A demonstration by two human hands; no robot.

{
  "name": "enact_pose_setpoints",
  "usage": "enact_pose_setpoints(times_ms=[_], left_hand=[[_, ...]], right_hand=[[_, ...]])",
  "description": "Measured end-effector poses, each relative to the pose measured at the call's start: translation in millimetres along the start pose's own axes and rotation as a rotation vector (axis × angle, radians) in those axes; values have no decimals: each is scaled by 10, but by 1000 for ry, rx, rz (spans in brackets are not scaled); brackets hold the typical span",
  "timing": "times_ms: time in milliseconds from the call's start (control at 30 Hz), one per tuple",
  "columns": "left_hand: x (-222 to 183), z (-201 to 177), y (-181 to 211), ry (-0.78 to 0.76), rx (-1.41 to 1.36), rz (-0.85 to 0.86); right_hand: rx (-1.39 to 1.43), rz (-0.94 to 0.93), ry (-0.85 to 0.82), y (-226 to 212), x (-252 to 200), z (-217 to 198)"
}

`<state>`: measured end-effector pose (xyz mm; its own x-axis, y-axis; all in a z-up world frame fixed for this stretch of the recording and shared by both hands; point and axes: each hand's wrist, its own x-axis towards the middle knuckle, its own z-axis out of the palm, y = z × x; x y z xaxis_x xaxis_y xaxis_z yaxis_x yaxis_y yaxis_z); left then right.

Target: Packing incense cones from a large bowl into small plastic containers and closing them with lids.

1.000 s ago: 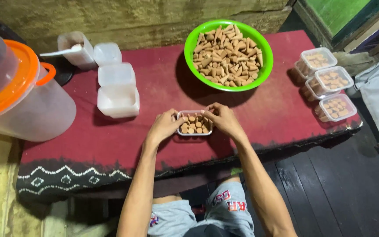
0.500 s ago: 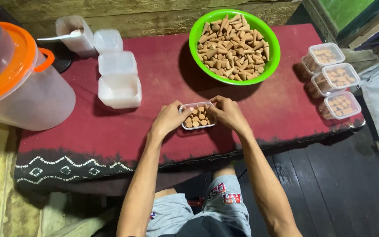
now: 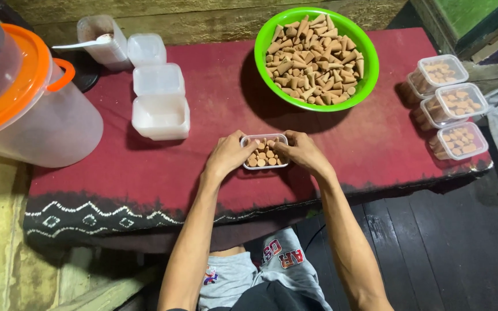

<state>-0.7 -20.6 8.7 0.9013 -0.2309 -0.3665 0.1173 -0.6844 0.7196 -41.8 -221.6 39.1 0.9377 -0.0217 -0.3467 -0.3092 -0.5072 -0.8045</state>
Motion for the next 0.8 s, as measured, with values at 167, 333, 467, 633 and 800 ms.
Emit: enact_pose_setpoints(times_ms=[167, 333, 467, 633, 800], left_hand=[[-121, -74, 65, 1, -10, 1], [-45, -31, -131, -7, -131, 112], [-100, -10, -130, 20, -134, 108], [-14, -47, -78, 0, -72, 114], [-72, -86, -43, -21, -78, 75]], right_hand=[[-50, 2, 9, -37, -4, 28], [0, 19, 59, 136, 108, 33], [-122, 10, 64, 103, 111, 62], [-69, 8, 72, 16, 85, 7], [-181, 79, 14, -162, 3, 0]])
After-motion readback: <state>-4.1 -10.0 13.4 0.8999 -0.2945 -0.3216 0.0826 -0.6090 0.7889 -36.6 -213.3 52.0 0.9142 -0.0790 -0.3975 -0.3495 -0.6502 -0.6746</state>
